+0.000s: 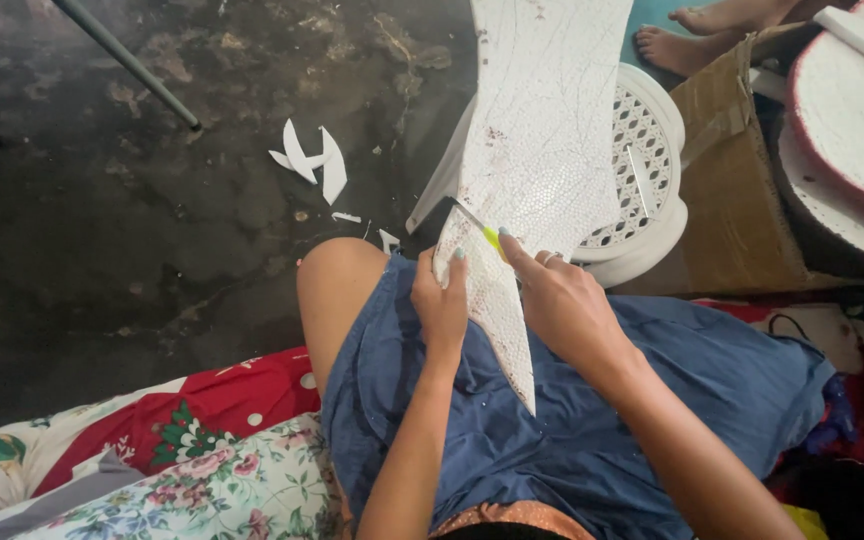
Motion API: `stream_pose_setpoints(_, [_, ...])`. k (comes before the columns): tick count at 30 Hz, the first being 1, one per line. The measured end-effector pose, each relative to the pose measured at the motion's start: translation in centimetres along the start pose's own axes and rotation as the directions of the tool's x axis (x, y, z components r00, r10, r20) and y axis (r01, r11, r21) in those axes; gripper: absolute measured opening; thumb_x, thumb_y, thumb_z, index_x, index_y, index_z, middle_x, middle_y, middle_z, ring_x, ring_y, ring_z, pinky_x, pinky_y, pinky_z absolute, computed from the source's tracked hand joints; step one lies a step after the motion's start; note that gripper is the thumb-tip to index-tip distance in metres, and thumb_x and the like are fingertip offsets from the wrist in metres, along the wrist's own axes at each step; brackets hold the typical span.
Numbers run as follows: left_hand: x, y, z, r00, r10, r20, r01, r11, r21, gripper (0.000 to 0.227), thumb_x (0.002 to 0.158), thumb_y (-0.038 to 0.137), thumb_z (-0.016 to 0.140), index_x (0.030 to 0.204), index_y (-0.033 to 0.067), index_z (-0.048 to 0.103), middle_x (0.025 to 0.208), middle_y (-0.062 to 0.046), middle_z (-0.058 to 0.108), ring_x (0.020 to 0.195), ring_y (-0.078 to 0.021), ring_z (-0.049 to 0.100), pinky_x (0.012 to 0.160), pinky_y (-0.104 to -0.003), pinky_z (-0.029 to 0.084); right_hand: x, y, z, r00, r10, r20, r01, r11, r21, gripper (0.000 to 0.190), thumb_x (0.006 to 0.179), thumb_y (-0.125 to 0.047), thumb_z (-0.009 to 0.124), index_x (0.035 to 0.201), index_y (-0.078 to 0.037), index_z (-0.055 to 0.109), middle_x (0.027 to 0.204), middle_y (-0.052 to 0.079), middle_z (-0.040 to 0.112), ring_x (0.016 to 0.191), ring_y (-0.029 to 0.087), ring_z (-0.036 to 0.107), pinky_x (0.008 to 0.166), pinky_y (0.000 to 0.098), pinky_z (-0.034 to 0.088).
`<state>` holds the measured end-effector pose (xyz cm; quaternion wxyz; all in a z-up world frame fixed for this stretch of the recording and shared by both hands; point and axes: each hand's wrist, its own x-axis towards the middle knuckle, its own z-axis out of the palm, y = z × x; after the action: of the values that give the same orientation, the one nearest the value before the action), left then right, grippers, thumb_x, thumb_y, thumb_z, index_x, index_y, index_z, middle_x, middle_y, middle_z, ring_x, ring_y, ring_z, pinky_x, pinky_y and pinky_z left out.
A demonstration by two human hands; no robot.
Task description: Trimming and refining the edges of a foam board cutout using a utility knife while sitting on the floor.
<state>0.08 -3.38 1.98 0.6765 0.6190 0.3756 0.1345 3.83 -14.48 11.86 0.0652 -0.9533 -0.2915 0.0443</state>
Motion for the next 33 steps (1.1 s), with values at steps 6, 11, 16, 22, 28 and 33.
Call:
stream_pose_setpoints(6, [0.6, -1.4, 0.8, 0.994, 0.085, -0.074, -0.082, 0.996, 0.042, 0.034, 0.081, 0.031, 0.071, 0.106, 0.008, 0.066, 0.094, -0.017, 0.07, 0.093, -0.036, 0.067, 0.078, -0.043, 0.053, 1.1, -0.3, -0.8, 0.998, -0.001, 0.065, 0.003, 1.0, -0.02, 0.054, 0.08, -0.002, 0.052, 0.131, -0.018, 0.059, 0.08, 0.023, 0.067, 0.068, 0.04, 0.068, 0.053, 0.0501, 0.056])
stream_pose_setpoints(11, [0.6, -1.2, 0.6, 0.989, 0.127, -0.077, -0.125, 0.992, 0.036, 0.033, 0.082, 0.032, 0.07, 0.105, 0.0083, 0.068, 0.092, -0.017, 0.07, 0.091, -0.0347, 0.068, 0.076, -0.043, 0.053, 2.4, 0.6, 0.6, 0.994, 0.009, 0.106, -0.012, 1.0, 0.028, 0.054, 0.08, -0.004, 0.052, 0.131, -0.019, 0.058, 0.078, 0.022, 0.067, 0.068, 0.04, 0.068, 0.051, 0.0502, 0.055])
stream_pose_setpoints(16, [0.3, -1.1, 1.3, 0.976, 0.162, -0.147, -0.158, 0.987, 0.038, 0.03, 0.081, 0.029, 0.069, 0.102, 0.0091, 0.068, 0.09, -0.015, 0.071, 0.089, -0.0348, 0.068, 0.076, -0.042, 0.053, 2.0, -0.3, -1.4, 0.989, -0.05, 0.139, 0.05, 0.999, 0.007, 0.052, 0.08, 0.002, 0.051, 0.13, -0.011, 0.058, 0.08, 0.024, 0.069, 0.076, 0.037, 0.07, 0.058, 0.0452, 0.058])
stream_pose_setpoints(22, [0.3, -1.3, 1.4, 0.958, 0.234, -0.166, -0.234, 0.972, 0.021, 0.024, 0.081, 0.023, 0.069, 0.101, 0.0084, 0.068, 0.088, -0.016, 0.07, 0.087, -0.035, 0.068, 0.075, -0.041, 0.053, 1.4, -0.1, -0.7, 0.992, -0.038, 0.122, 0.043, 0.998, -0.037, 0.051, 0.08, 0.0, 0.052, 0.13, -0.011, 0.058, 0.08, 0.026, 0.068, 0.073, 0.042, 0.069, 0.054, 0.0503, 0.056])
stream_pose_setpoints(28, [1.1, -1.4, 1.4, 0.956, 0.272, -0.109, -0.268, 0.962, 0.051, 0.028, 0.082, 0.03, 0.069, 0.1, 0.0084, 0.069, 0.086, -0.015, 0.071, 0.084, -0.0354, 0.069, 0.072, -0.042, 0.054, 2.4, -0.4, -0.4, 0.98, 0.079, 0.183, -0.095, 0.992, 0.085, 0.053, 0.082, -0.003, 0.046, 0.134, -0.015, 0.054, 0.086, 0.026, 0.067, 0.086, 0.043, 0.067, 0.063, 0.0527, 0.057])
stream_pose_setpoints(33, [2.1, -1.1, 1.7, 0.953, 0.28, -0.118, -0.273, 0.96, 0.068, 0.025, 0.082, 0.025, 0.068, 0.098, 0.0062, 0.069, 0.085, -0.016, 0.07, 0.083, -0.0373, 0.068, 0.072, -0.044, 0.053, 2.2, 0.7, -0.6, 0.988, 0.014, 0.154, -0.021, 0.999, 0.044, 0.053, 0.081, 0.002, 0.05, 0.132, -0.01, 0.055, 0.082, 0.029, 0.067, 0.084, 0.044, 0.068, 0.06, 0.0524, 0.057])
